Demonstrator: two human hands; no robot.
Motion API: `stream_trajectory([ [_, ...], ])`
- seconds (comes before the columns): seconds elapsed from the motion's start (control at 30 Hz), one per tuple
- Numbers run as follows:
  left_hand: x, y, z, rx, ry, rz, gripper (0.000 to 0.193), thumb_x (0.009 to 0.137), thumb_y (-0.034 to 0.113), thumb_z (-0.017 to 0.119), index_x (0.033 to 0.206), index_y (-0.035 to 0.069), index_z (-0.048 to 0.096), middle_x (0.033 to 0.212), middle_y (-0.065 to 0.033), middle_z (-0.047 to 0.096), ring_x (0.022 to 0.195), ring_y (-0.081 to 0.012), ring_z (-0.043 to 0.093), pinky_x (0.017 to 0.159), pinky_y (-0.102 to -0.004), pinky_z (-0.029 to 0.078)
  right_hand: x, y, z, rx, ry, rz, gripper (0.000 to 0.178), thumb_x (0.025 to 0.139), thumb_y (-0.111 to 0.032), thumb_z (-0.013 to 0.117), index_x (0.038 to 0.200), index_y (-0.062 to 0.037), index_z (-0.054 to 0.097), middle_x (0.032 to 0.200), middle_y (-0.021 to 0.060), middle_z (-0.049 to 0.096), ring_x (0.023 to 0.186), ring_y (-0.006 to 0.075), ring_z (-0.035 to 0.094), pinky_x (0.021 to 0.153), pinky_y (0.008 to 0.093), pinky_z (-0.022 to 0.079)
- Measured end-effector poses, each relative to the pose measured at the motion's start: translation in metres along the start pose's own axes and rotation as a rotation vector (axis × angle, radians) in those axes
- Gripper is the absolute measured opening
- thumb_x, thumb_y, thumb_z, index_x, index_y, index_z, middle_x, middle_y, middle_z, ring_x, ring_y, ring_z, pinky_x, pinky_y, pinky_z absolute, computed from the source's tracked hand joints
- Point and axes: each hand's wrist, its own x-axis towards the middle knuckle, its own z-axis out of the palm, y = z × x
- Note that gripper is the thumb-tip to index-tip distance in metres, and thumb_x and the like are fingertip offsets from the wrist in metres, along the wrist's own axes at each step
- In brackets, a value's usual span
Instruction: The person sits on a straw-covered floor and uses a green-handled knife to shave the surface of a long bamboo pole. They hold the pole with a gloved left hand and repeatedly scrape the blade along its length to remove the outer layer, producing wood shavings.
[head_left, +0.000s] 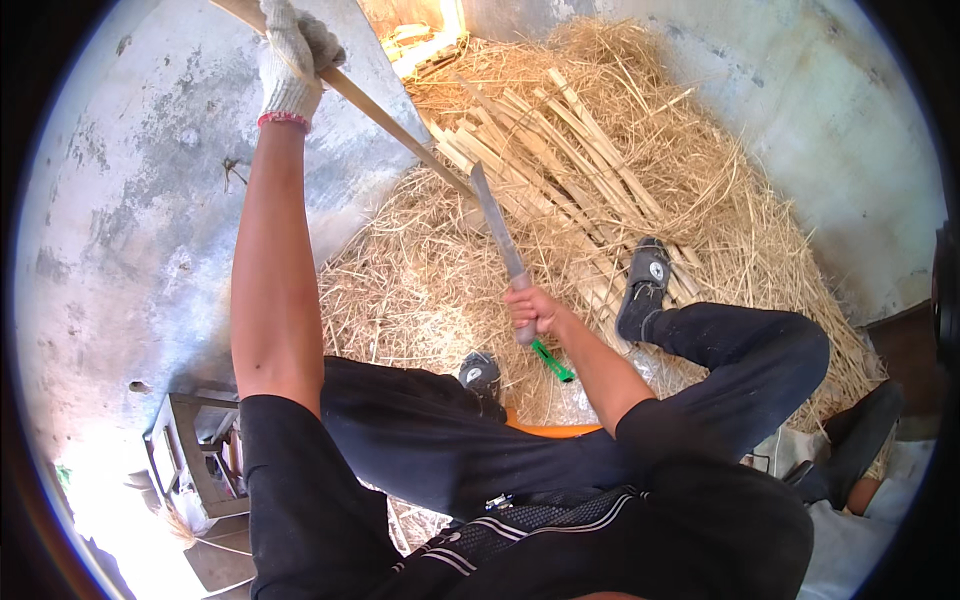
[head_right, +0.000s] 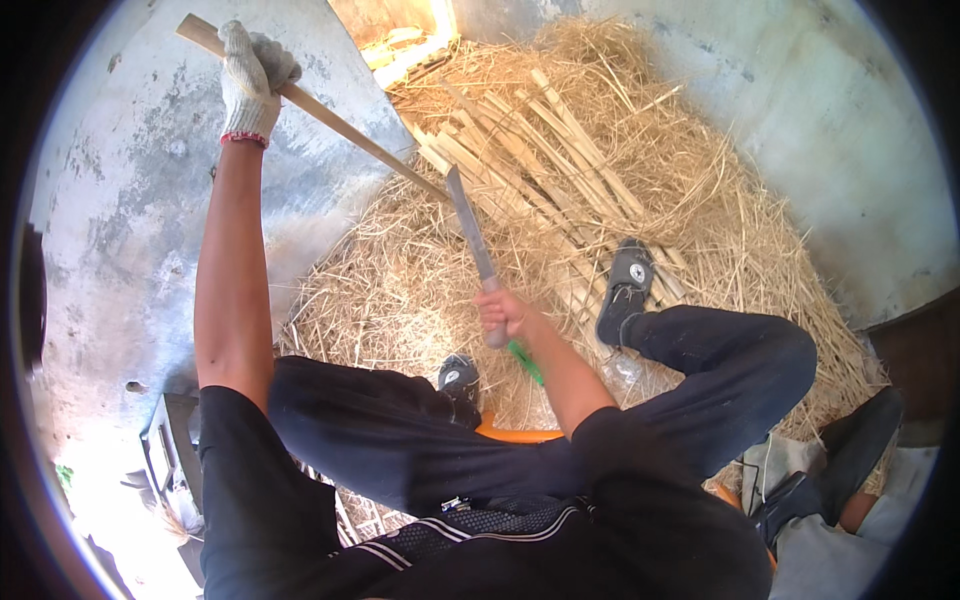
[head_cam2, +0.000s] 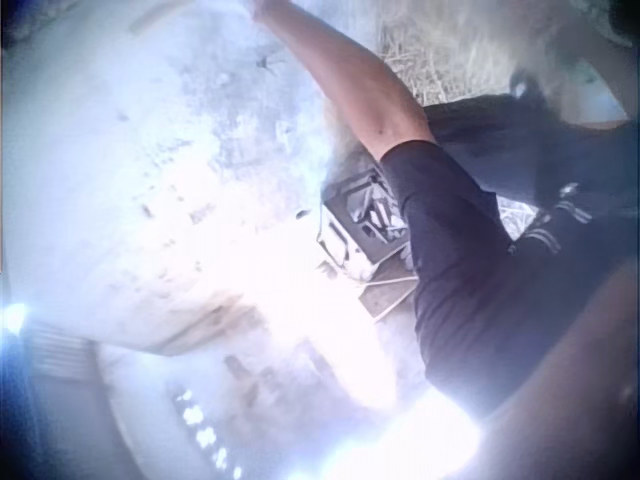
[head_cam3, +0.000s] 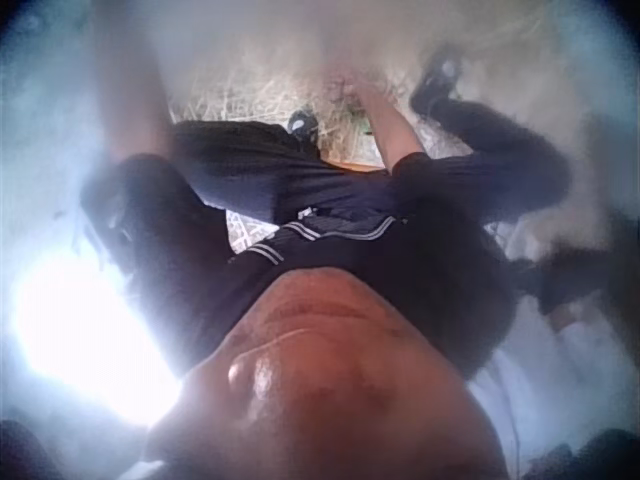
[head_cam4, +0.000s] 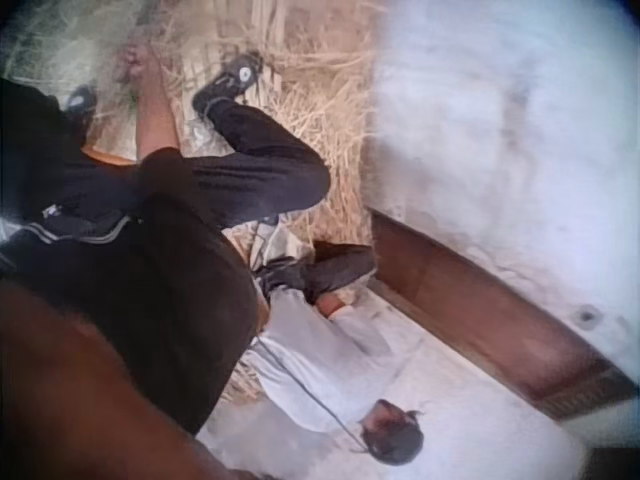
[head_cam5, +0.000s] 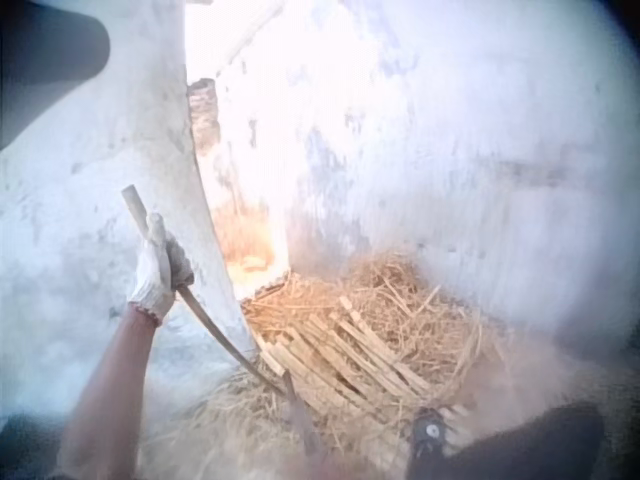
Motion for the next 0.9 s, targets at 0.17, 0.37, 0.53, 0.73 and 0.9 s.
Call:
stream_trajectory([
  [0.17,-0.007,-0.011,0.034,0.088,0.248,0.108,0.050,0.094,0.049,0.056,0.061,0.018,0.034,0.045,0.0026,0.027,0.037,-0.0141,0.025,0.042,-0.0321,0.028,0.007,-0.014,0.051,-1.164,0.872,-0.508,0.024,0.085,-0.020,0.065,0.076,0.0021,0.060,0.059,0.0130,0.058,0.052,0.0242,0.058,0.057,0.0371,0.050],
  [0.37,-0.005,-0.008,0.012,0.034,0.167,0.101,0.048,0.094,0.046,0.056,0.060,0.021,0.033,0.042,0.0051,0.024,0.032,-0.0135,0.024,0.036,-0.0330,0.023,-0.056,-0.065,0.144,-0.975,0.628,-0.974,0.022,0.085,-0.019,0.063,0.070,-0.0028,0.059,0.056,0.0098,0.057,0.050,0.0199,0.055,0.052,0.0359,0.046],
  [0.53,-0.004,-0.012,-0.009,-0.068,-0.082,-0.071,0.052,0.094,0.042,0.056,0.051,0.021,0.034,0.039,0.0027,0.027,0.031,-0.0156,0.029,0.035,-0.0356,0.027,-0.008,-0.010,0.073,-1.179,0.795,-0.516,0.017,0.087,-0.017,0.057,0.082,-0.0016,0.063,0.054,0.0067,0.054,0.041,0.0172,0.048,0.043,0.0341,0.043],
  [0.73,-0.023,-0.002,-0.021,-0.029,-0.052,-0.048,0.045,0.090,0.023,0.059,0.056,0.017,0.031,0.044,0.0019,0.023,0.038,-0.0147,0.022,0.043,-0.0323,0.026,-0.004,-0.032,0.054,-0.685,0.456,0.045,0.015,0.090,-0.015,0.056,0.093,-0.0013,0.060,0.055,0.0005,0.047,0.038,0.0129,0.041,0.043,0.0335,0.043],
  [0.9,-0.040,-0.003,0.039,0.210,0.267,0.042,0.040,0.090,0.026,0.061,0.058,0.017,0.039,0.046,-0.0008,0.039,0.035,-0.0144,0.034,0.042,-0.0324,0.037,0.000,-0.041,0.017,-0.186,0.052,0.086,0.017,0.094,-0.019,0.059,0.086,-0.0135,0.044,0.052,-0.0082,0.035,0.039,0.0059,0.033,0.043,0.0300,0.037],
])
